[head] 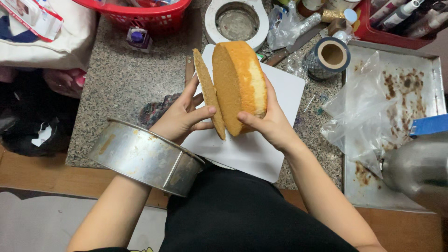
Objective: The person removes a cake from a tin, peels a layer from its surface, pours liquid from a carton into a mixing bowl containing cream, attaches the bowl to a stand mixer, and slices the cake using a knife.
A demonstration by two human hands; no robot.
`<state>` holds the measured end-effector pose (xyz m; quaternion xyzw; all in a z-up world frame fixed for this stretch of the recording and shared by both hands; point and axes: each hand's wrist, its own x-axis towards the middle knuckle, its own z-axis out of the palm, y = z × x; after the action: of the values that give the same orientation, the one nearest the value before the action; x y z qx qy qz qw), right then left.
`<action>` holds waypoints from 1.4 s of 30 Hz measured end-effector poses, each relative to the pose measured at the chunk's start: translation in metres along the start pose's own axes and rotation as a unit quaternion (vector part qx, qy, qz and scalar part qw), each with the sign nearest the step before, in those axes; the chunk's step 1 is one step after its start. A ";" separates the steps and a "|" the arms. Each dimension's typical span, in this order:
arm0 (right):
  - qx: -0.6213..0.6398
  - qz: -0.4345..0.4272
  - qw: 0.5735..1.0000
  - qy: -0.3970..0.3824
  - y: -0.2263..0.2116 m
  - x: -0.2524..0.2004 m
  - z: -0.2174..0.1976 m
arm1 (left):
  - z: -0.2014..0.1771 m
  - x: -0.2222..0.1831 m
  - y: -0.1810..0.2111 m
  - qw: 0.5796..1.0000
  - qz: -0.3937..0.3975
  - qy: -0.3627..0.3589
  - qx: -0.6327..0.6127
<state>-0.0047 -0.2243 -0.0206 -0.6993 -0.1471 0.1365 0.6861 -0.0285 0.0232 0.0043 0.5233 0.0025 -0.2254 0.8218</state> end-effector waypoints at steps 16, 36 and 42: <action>0.370 0.066 0.921 0.104 0.011 0.007 -0.074 | -0.069 -0.081 0.002 0.951 0.132 0.151 -0.234; 0.454 0.167 0.872 0.078 0.066 -0.009 -0.024 | -0.092 -0.085 0.000 0.919 0.178 0.118 -0.332; 0.383 0.175 0.905 0.058 0.067 -0.001 -0.036 | -0.082 -0.084 0.003 0.925 0.161 0.125 -0.321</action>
<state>0.0102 -0.2590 -0.0870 -0.4040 0.0810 0.2597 0.8734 -0.0838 0.1257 -0.0105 0.2489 0.0929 -0.0096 0.9640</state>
